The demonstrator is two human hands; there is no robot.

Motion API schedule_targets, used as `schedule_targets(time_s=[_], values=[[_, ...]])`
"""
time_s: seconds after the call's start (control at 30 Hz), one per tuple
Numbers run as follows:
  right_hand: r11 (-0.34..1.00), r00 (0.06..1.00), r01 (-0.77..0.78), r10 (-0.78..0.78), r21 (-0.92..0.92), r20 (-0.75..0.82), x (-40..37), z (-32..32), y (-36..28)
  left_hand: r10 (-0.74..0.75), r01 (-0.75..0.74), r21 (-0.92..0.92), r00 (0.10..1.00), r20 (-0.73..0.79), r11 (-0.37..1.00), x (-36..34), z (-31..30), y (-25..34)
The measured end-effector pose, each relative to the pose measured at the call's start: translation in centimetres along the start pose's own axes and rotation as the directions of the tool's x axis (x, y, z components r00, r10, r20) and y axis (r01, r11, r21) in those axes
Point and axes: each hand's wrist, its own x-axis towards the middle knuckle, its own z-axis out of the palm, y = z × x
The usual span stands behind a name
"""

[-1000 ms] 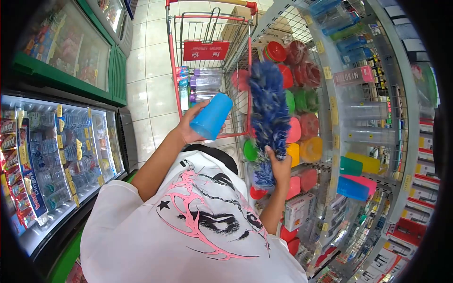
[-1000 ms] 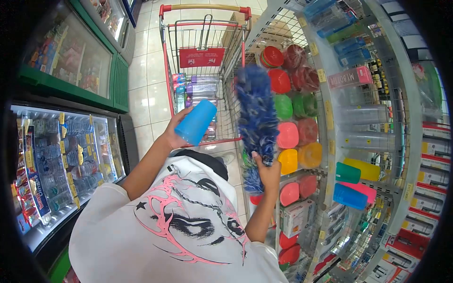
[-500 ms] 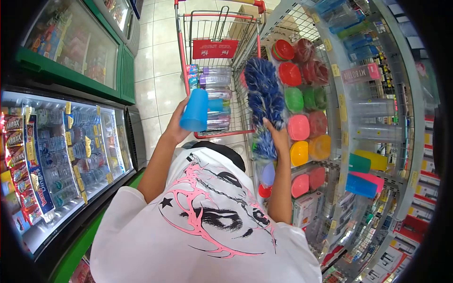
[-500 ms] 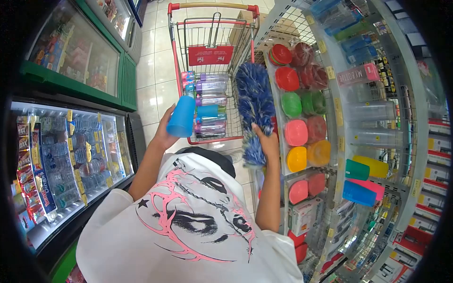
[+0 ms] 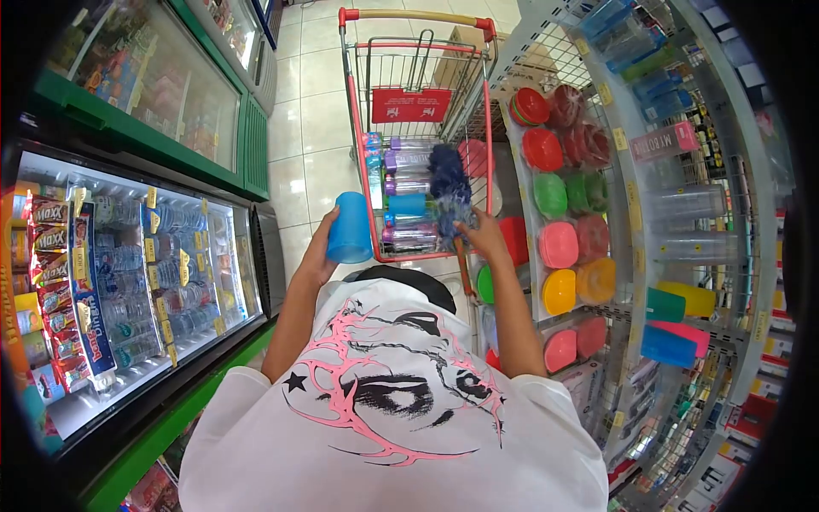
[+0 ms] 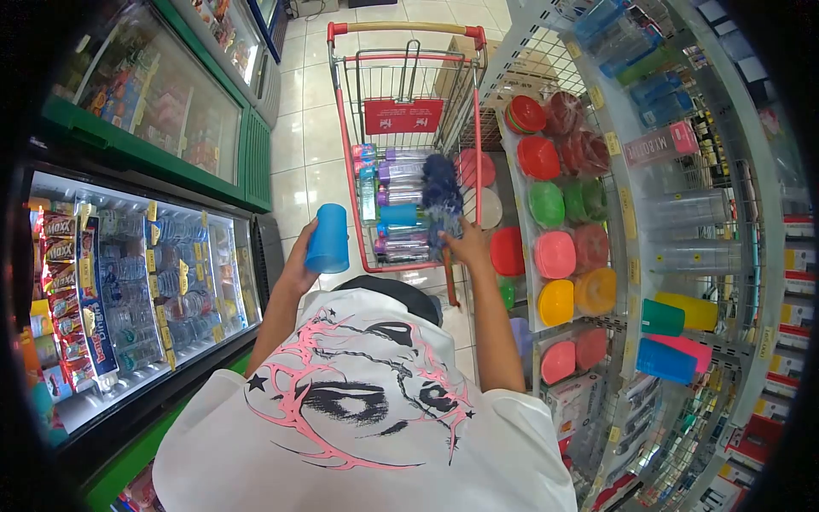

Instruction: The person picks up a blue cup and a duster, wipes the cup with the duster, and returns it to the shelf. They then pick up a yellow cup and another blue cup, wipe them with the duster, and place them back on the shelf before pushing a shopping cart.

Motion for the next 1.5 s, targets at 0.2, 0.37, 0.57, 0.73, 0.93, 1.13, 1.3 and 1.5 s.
schedule_targets(time_s=[0.2, 0.37, 0.57, 0.73, 0.93, 1.13, 1.3, 1.5], values=[[0.81, 0.996, -0.067, 0.024, 0.582, 0.082, -6.9, -4.2, -5.9, 0.072, -0.111, 0.245, 0.984, 0.164, 0.963, -0.4, 6.2, 1.6], [0.47, 0.999, -0.02, -0.021, 0.883, 0.034, -11.8, -8.9, -11.7, 0.002, -0.243, 0.531, 0.911, 0.413, 0.811, 0.8, 13.4, 0.7], [0.469, 0.981, -0.05, 0.187, 0.882, -0.043, -16.2, -11.1, -9.0, -0.246, -0.321, 0.636, 0.728, 0.64, 0.702, 1.3, 19.5, -1.8], [0.689, 0.571, 0.282, 0.438, 0.667, -0.694, -24.4, -19.8, -1.2, -0.145, -0.251, 0.651, 0.859, 0.491, 0.716, 4.3, 15.9, -1.8], [0.942, -0.049, 0.207, 0.281, 0.265, -0.958, -34.5, -34.1, 5.7, -0.205, -0.156, 0.767, 0.913, 0.352, 0.623, 5.8, 9.9, -0.3], [0.93, 0.123, 0.089, 0.345, 0.357, -0.931, -35.9, -38.3, 10.9, -0.207, -0.148, 0.806, 0.926, 0.316, 0.573, 6.6, 7.3, -0.5], [0.888, 0.271, -0.073, 0.456, 0.455, -0.847, -35.4, -38.5, 14.3, -0.191, -0.127, 0.777, 0.933, 0.304, 0.617, 6.6, 6.2, -1.8], [0.841, 0.377, -0.119, 0.53, 0.528, -0.759, -35.0, -36.3, 16.1, -0.24, -0.118, 0.83, 0.927, 0.289, 0.545, 5.7, 6.1, -3.0]])
